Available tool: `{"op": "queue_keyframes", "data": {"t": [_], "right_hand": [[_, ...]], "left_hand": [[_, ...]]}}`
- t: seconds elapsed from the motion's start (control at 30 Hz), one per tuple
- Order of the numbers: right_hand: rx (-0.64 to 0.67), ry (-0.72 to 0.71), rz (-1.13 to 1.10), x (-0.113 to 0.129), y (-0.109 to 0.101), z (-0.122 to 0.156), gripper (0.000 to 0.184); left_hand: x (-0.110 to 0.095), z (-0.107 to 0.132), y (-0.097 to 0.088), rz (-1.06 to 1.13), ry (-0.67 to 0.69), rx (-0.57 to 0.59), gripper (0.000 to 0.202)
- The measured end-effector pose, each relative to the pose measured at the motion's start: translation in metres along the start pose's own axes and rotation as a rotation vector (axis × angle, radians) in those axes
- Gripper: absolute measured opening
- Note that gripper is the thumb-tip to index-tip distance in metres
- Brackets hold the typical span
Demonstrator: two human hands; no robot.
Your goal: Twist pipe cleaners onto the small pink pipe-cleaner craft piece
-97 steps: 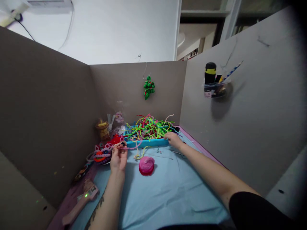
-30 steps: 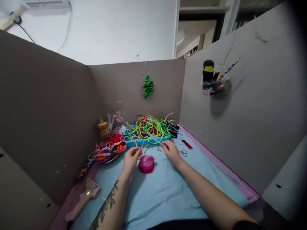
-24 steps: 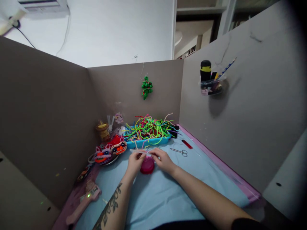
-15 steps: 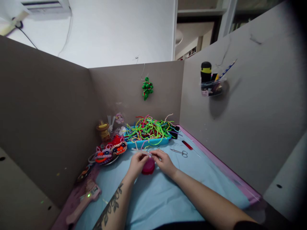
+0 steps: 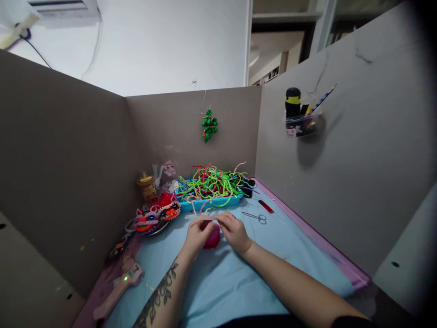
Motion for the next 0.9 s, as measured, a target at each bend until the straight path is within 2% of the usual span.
{"op": "queue_keyframes", "data": {"t": [0.23,0.5,0.77,0.9], "right_hand": [[-0.057,-0.03,0.198,0.01,0.003,0.003,0.032],[-0.057,0.002,0.014,0.002,0.004,0.005,0.033],[-0.057,0.056,-0.091,-0.005,0.006,0.003,0.026],[-0.039,0.044,-0.129,0.0,0.005,0.002,0.026]], "left_hand": [[0.006,-0.001,-0.002,0.141,-0.062,-0.072,0.026],[0.005,0.002,-0.001,0.085,-0.11,-0.079,0.025],[-0.007,0.004,0.001,-0.164,0.066,-0.062,0.021],[-0.003,0.007,0.0,-0.24,0.095,-0.104,0.023]]}}
Point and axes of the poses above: each hand's wrist, its own z-axis away from the middle knuckle, its own y-axis out of the palm, x = y × z, the point moved 8 cm from there along -z, towards the middle knuckle, and after that the axes turned 7 degrees about x, right-handed, at the moved point
